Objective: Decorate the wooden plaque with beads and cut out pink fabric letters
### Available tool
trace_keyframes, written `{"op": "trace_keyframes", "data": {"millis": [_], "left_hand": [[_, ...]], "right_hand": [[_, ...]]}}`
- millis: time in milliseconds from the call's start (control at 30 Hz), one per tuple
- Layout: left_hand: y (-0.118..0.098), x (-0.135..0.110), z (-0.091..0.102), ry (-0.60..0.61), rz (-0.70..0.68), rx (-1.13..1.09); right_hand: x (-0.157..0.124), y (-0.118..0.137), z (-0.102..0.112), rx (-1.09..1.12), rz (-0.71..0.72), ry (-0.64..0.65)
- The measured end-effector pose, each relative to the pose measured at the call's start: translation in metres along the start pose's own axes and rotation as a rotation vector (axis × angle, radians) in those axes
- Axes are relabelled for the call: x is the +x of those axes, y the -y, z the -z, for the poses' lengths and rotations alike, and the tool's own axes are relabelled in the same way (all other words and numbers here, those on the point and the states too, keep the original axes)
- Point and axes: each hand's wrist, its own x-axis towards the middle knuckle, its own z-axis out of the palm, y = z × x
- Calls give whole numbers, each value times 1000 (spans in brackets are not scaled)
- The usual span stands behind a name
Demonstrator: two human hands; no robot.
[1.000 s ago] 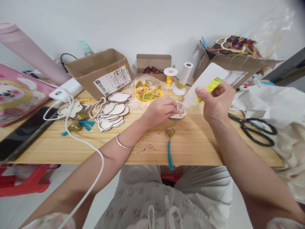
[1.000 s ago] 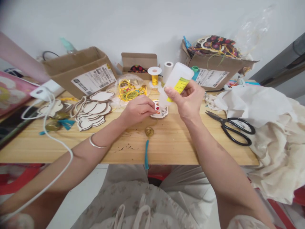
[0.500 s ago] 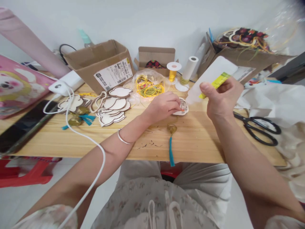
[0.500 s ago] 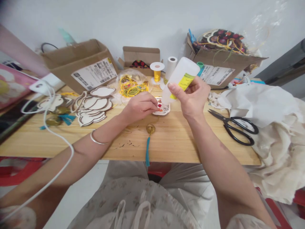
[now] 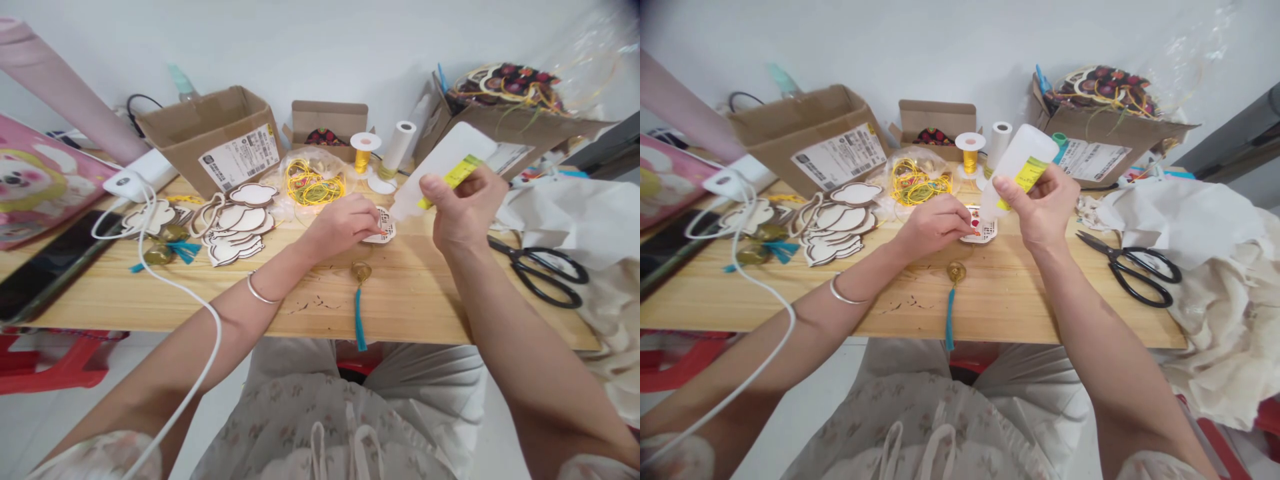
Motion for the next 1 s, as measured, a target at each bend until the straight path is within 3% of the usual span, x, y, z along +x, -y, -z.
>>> {"op": "trace_keyframes", "data": {"millis": [267,533,1000], "left_hand": [[0,0,0,15,6,30],[3,-1,-2,-75,-100,78],[0,-1,0,-98,-100,67]], "right_hand": [[0,-1,0,38,20,-9],[1,0,-2,118,70,-37],[0,5,-3,190,-8,-42]]}}
